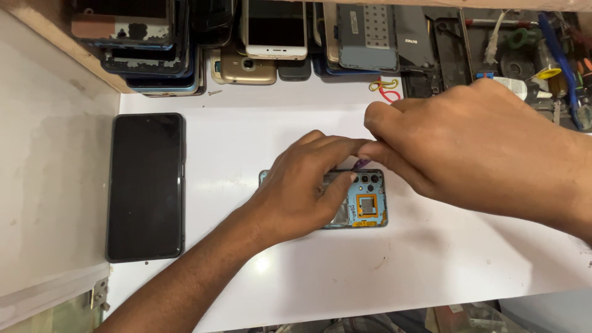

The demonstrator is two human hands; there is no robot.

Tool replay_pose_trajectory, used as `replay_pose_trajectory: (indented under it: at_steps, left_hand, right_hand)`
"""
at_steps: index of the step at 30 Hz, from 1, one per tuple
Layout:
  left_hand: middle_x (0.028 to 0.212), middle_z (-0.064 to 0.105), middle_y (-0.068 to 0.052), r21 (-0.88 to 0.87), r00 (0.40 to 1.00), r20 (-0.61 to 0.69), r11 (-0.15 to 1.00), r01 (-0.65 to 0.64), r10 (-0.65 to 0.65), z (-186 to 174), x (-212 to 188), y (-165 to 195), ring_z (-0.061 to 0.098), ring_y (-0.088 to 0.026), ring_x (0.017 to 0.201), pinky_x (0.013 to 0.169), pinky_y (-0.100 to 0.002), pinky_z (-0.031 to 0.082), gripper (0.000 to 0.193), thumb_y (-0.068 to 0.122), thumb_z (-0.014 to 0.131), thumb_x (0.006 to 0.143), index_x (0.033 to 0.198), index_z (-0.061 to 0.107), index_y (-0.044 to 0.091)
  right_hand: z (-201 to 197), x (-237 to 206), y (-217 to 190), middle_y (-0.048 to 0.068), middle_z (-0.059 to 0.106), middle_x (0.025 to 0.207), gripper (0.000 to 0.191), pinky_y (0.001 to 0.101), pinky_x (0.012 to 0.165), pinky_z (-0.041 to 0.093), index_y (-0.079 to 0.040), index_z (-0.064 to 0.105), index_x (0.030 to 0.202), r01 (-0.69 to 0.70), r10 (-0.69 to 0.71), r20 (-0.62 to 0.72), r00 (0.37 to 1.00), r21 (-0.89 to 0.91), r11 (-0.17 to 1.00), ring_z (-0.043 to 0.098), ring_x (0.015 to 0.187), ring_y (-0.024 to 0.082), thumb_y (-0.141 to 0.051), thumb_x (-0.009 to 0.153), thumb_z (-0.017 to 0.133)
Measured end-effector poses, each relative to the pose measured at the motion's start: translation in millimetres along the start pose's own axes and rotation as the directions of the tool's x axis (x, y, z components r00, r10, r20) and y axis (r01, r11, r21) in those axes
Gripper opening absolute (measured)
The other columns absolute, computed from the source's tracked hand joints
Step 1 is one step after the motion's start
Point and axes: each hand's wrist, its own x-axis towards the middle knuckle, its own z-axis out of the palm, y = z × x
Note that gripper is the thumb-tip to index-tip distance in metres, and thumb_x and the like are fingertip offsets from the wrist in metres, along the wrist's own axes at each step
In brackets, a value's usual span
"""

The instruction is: The person pries open a disassembled smartphone midframe on a white workbench using a purple pry tool, working the tool around the edges and lifting internal components. They continue prying at different points, then lift and hold the phone frame to view its interior.

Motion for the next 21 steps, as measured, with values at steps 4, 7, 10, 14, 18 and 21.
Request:
replay_pose_trajectory:
  at_steps: [4, 7, 10, 14, 18, 21]
  left_hand:
    - [0.113, 0.073, -0.009, -0.144, 0.999, 0.029, 0.989, 0.029, -0.025, 0, 1, -1, 0.064, -0.021, 0.103, 0.091, -0.039, 0.056, 0.033, 0.005, 0.06, 0.094, 0.126, 0.065, 0.003]
    - [0.109, 0.074, -0.009, -0.128, 1.0, 0.016, 0.992, 0.006, -0.004, 0, 2, -2, 0.064, -0.021, 0.1, 0.091, -0.039, 0.054, 0.027, 0.005, 0.059, 0.096, 0.121, 0.068, 0.002]
    - [0.1, 0.075, -0.008, -0.104, 0.997, 0.056, 0.993, 0.061, -0.055, 2, 3, -4, 0.065, -0.021, 0.095, 0.089, -0.038, 0.055, 0.022, 0.007, 0.06, 0.096, 0.115, 0.07, 0.003]
    - [0.101, 0.074, -0.008, -0.089, 0.999, 0.003, 0.995, 0.038, -0.038, 3, 0, -6, 0.065, -0.021, 0.097, 0.089, -0.038, 0.055, 0.028, 0.004, 0.061, 0.09, 0.117, 0.07, 0.003]
    - [0.104, 0.073, -0.009, 0.131, 0.995, -0.098, 0.991, -0.013, 0.026, 3, -1, -10, 0.064, -0.022, 0.098, 0.089, -0.039, 0.052, 0.032, 0.0, 0.062, 0.084, 0.115, 0.071, 0.002]
    - [0.095, 0.073, -0.006, 0.231, 0.995, -0.062, 0.969, 0.088, -0.076, 3, 0, -13, 0.062, -0.022, 0.09, 0.087, -0.04, 0.05, 0.024, 0.001, 0.065, 0.084, 0.105, 0.076, 0.005]
  right_hand:
    - [8, -3, 2, 0.008, 0.068, 0.077, 0.016, 0.0451, 0.043, 0.051, -0.005, 0.062, 0.096, 0.226, -0.164, -0.305, 0.938, 0.182, 0.957, 0.068, 0.062, 0.034, -0.019, 0.089, 0.067]
    - [16, -3, 4, 0.007, 0.064, 0.089, 0.021, 0.0424, 0.046, 0.053, -0.007, 0.062, 0.104, 0.237, -0.18, -0.265, 0.947, 0.205, 0.95, 0.07, 0.072, 0.03, -0.007, 0.083, 0.066]
    - [22, -2, 2, 0.009, 0.061, 0.094, 0.022, 0.0407, 0.043, 0.052, -0.007, 0.062, 0.097, 0.281, -0.213, -0.279, 0.936, 0.235, 0.93, 0.069, 0.073, 0.029, 0.002, 0.076, 0.064]
    - [23, -4, -1, 0.01, 0.065, 0.094, 0.023, 0.0394, 0.043, 0.053, -0.007, 0.062, 0.101, 0.25, -0.189, -0.323, 0.927, 0.16, 0.955, 0.07, 0.073, 0.027, -0.022, 0.084, 0.069]
    - [15, -4, -4, 0.004, 0.07, 0.094, 0.042, 0.0365, 0.049, 0.055, -0.008, 0.06, 0.1, 0.004, -0.018, -0.114, 0.993, -0.117, 0.993, 0.072, 0.072, 0.024, -0.05, 0.095, 0.058]
    - [9, -5, -4, -0.001, 0.07, 0.088, 0.035, 0.0352, 0.054, 0.056, -0.016, 0.061, 0.098, -0.067, 0.084, 0.072, 0.994, -0.219, 0.973, 0.072, 0.069, 0.022, -0.051, 0.099, 0.053]
